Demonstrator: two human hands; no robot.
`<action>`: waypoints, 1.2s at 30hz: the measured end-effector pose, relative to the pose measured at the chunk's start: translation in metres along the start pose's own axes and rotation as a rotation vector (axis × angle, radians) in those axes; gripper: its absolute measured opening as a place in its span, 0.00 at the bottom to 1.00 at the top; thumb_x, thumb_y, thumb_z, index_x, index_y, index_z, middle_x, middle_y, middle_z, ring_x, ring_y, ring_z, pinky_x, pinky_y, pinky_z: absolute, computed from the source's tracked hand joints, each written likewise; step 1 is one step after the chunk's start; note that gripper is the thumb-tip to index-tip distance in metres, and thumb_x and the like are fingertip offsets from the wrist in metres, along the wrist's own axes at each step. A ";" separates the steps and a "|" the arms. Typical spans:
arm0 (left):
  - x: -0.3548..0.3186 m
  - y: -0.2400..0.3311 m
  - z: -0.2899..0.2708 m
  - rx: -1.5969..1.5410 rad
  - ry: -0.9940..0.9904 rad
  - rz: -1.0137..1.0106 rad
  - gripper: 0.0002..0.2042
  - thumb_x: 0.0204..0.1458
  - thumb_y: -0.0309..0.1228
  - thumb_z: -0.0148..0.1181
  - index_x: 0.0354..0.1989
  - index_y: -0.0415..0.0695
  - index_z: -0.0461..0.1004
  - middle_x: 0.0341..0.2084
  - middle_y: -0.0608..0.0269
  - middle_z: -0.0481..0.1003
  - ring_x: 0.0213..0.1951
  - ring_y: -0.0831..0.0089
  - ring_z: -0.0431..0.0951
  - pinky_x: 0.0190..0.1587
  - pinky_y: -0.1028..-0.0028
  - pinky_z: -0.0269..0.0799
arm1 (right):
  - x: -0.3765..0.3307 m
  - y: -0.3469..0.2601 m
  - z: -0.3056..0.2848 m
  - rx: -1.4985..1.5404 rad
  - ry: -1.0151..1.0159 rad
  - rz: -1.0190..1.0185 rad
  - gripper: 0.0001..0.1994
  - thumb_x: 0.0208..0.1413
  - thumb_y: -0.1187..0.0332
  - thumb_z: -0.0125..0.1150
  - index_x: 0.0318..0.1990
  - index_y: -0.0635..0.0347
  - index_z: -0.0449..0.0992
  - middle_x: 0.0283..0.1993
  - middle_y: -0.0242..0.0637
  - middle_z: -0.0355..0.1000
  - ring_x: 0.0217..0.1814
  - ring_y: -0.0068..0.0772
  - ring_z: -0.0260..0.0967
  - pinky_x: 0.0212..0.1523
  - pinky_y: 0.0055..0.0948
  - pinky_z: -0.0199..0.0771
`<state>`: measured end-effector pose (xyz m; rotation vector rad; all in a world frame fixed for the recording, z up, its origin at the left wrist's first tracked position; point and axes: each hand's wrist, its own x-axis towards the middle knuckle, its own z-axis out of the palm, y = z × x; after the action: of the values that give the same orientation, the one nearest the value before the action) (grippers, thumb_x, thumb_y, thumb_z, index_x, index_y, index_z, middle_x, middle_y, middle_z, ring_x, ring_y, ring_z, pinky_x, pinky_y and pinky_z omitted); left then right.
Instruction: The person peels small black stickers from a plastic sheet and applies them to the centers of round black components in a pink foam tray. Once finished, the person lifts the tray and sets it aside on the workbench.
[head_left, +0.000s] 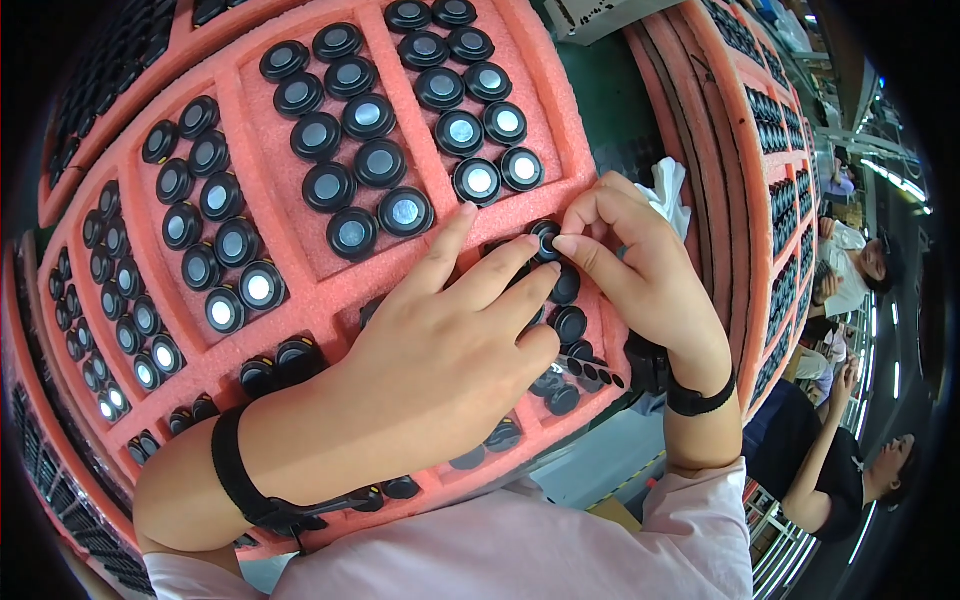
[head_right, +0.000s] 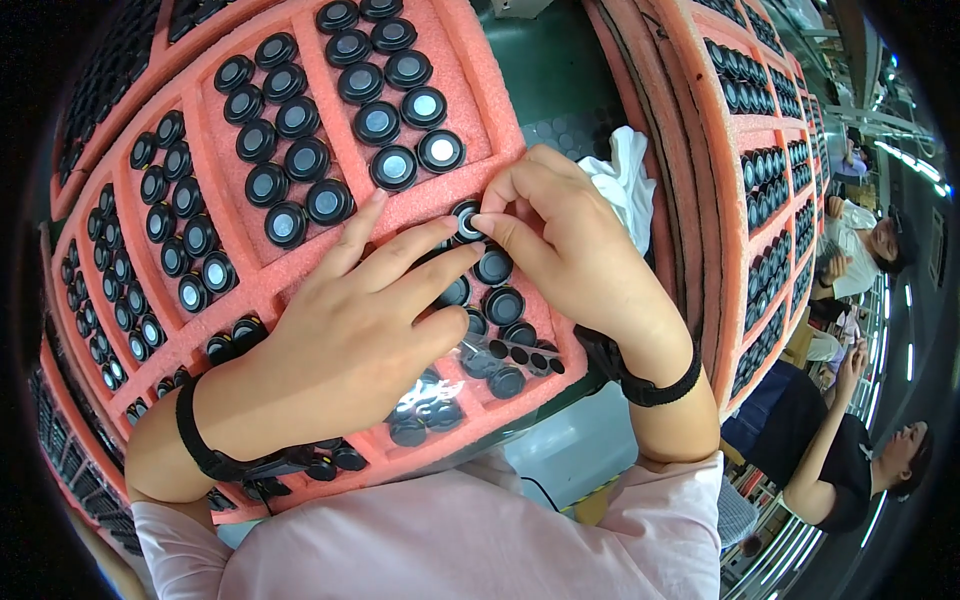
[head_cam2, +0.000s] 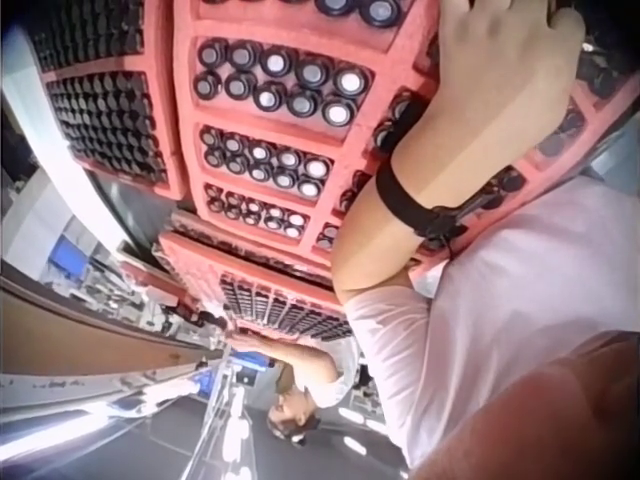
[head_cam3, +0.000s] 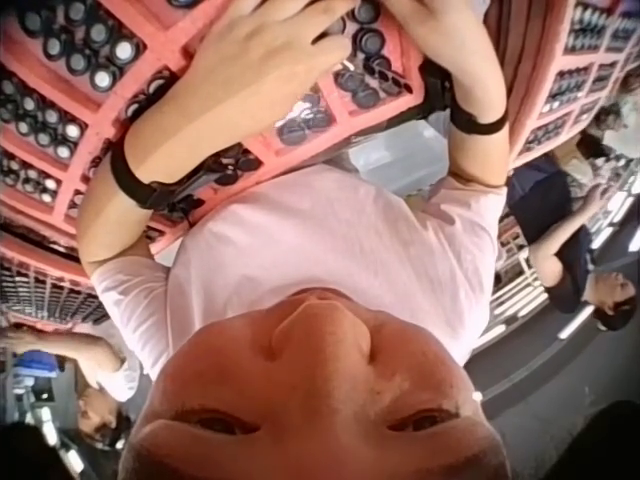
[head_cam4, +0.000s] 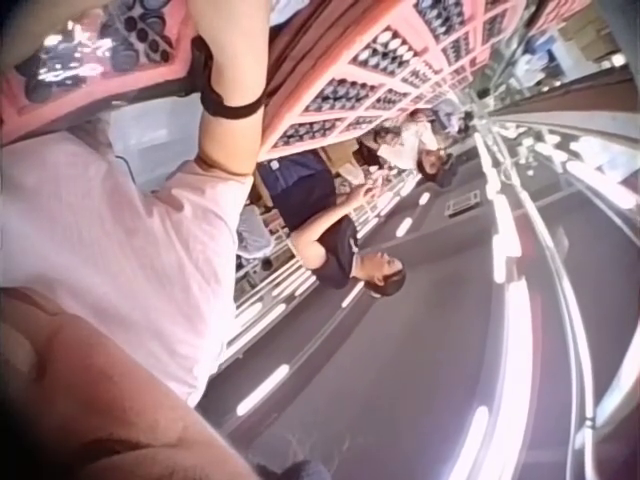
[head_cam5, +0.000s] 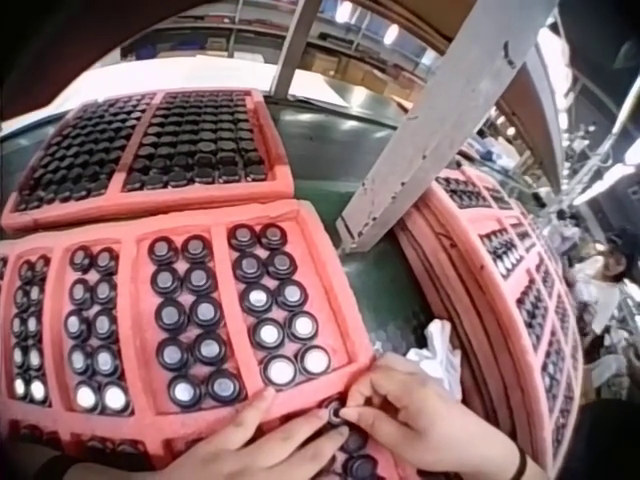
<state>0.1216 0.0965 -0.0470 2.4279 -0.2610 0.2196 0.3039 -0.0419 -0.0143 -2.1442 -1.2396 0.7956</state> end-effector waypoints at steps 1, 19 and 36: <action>0.000 0.000 0.000 -0.001 -0.002 -0.002 0.04 0.52 0.29 0.58 0.31 0.42 0.76 0.59 0.49 0.74 0.67 0.53 0.67 0.72 0.37 0.49 | 0.000 0.000 0.000 -0.006 0.000 -0.006 0.05 0.61 0.74 0.65 0.39 0.64 0.75 0.37 0.32 0.63 0.36 0.25 0.62 0.39 0.25 0.65; 0.001 0.000 0.000 -0.010 -0.014 0.000 0.04 0.52 0.28 0.58 0.32 0.42 0.76 0.60 0.48 0.73 0.68 0.52 0.66 0.72 0.37 0.49 | 0.001 0.003 0.005 -0.119 0.045 -0.090 0.06 0.60 0.75 0.66 0.38 0.64 0.74 0.36 0.33 0.63 0.35 0.27 0.61 0.37 0.27 0.63; 0.001 -0.001 0.004 -0.046 0.050 0.008 0.05 0.52 0.26 0.57 0.34 0.40 0.78 0.59 0.50 0.74 0.68 0.53 0.66 0.73 0.41 0.51 | 0.007 0.007 0.006 0.098 0.023 0.145 0.08 0.61 0.74 0.69 0.40 0.58 0.72 0.29 0.17 0.56 0.31 0.11 0.50 0.30 0.15 0.53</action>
<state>0.1230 0.0945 -0.0502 2.3725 -0.2507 0.2738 0.3063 -0.0381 -0.0246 -2.1750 -1.0211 0.8714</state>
